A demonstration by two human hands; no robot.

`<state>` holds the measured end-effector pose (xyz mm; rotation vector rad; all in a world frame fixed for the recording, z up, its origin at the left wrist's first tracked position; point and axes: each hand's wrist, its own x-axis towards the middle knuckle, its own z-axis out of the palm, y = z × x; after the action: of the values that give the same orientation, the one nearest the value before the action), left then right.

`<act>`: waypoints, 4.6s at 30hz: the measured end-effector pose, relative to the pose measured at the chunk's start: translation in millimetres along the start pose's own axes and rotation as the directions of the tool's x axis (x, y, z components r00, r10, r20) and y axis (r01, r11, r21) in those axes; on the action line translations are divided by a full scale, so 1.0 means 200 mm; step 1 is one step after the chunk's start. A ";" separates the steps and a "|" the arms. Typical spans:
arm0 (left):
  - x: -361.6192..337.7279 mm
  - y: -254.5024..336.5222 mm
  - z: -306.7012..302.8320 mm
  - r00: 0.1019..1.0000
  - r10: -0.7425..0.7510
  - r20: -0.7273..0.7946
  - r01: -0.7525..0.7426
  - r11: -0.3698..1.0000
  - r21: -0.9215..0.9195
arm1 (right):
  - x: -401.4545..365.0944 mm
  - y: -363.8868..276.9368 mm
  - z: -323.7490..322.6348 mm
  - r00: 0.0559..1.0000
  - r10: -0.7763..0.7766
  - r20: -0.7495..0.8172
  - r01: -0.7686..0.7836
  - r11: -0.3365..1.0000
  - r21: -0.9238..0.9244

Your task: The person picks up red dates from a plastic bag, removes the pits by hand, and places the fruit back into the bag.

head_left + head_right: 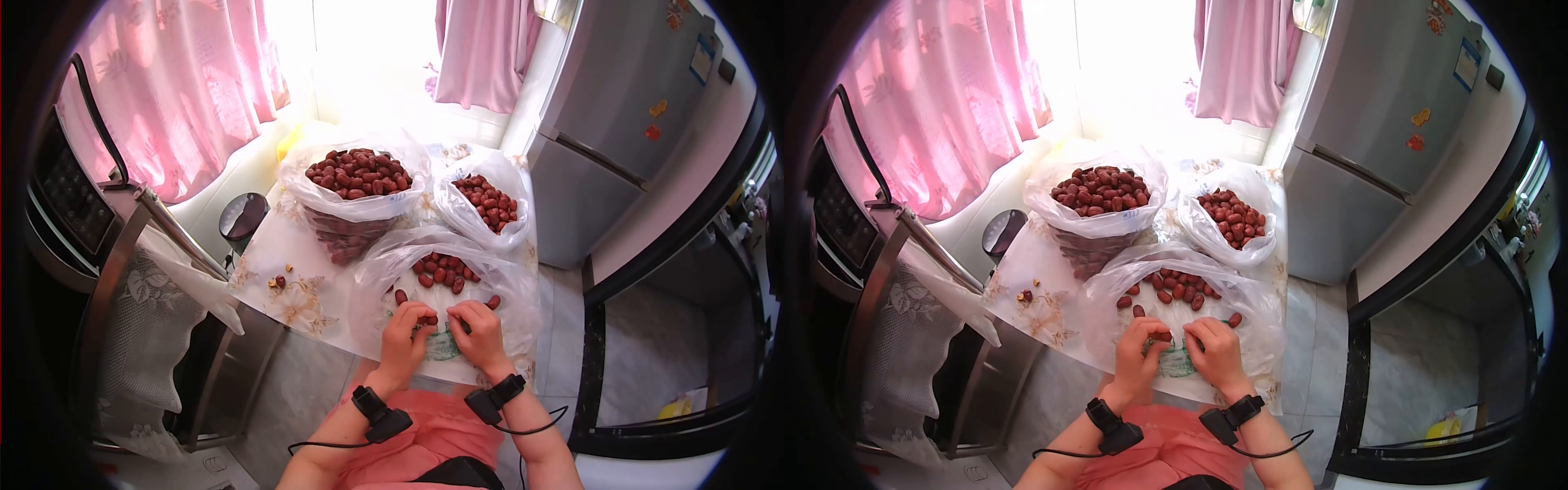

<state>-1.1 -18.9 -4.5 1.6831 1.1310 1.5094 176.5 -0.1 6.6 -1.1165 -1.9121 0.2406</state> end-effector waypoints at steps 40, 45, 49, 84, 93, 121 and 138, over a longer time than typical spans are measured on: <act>-0.03 -0.02 -0.03 0.990 -0.113 0.088 0.114 0.993 -0.009 | 0.00 -0.01 -0.01 0.999 -0.005 0.044 0.006 1.000 -0.007; -0.03 -0.03 -0.02 0.991 -0.101 0.086 0.102 0.995 -0.013 | 0.00 -0.01 -0.01 0.999 -0.008 0.042 0.008 1.000 -0.009; -0.03 -0.03 -0.03 0.992 -0.092 0.080 0.094 0.996 -0.013 | -0.01 -0.01 -0.01 0.999 -0.004 0.047 0.004 1.000 -0.008; -0.02 -0.03 -0.02 0.996 -0.077 0.048 0.080 0.995 -0.052 | -0.01 -0.03 -0.04 0.993 -0.041 0.107 0.037 0.998 0.045; -0.02 -0.02 -0.03 0.997 -0.066 0.048 0.067 0.998 -0.014 | -0.01 -0.03 -0.03 0.995 -0.050 0.086 0.045 0.997 0.063; -0.01 -0.02 -0.02 0.997 -0.010 0.082 0.008 1.000 0.025 | 0.00 -0.04 -0.04 0.995 -0.063 0.079 0.058 0.996 0.073; -0.01 -0.01 -0.04 0.994 0.013 0.111 -0.019 0.999 0.048 | -0.02 -0.02 -0.03 0.993 -0.067 0.099 0.062 0.997 0.054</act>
<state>-8.6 -19.6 -6.6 1.7897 1.1070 1.3903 179.6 -6.8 11.1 -1.0237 -2.0161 0.3129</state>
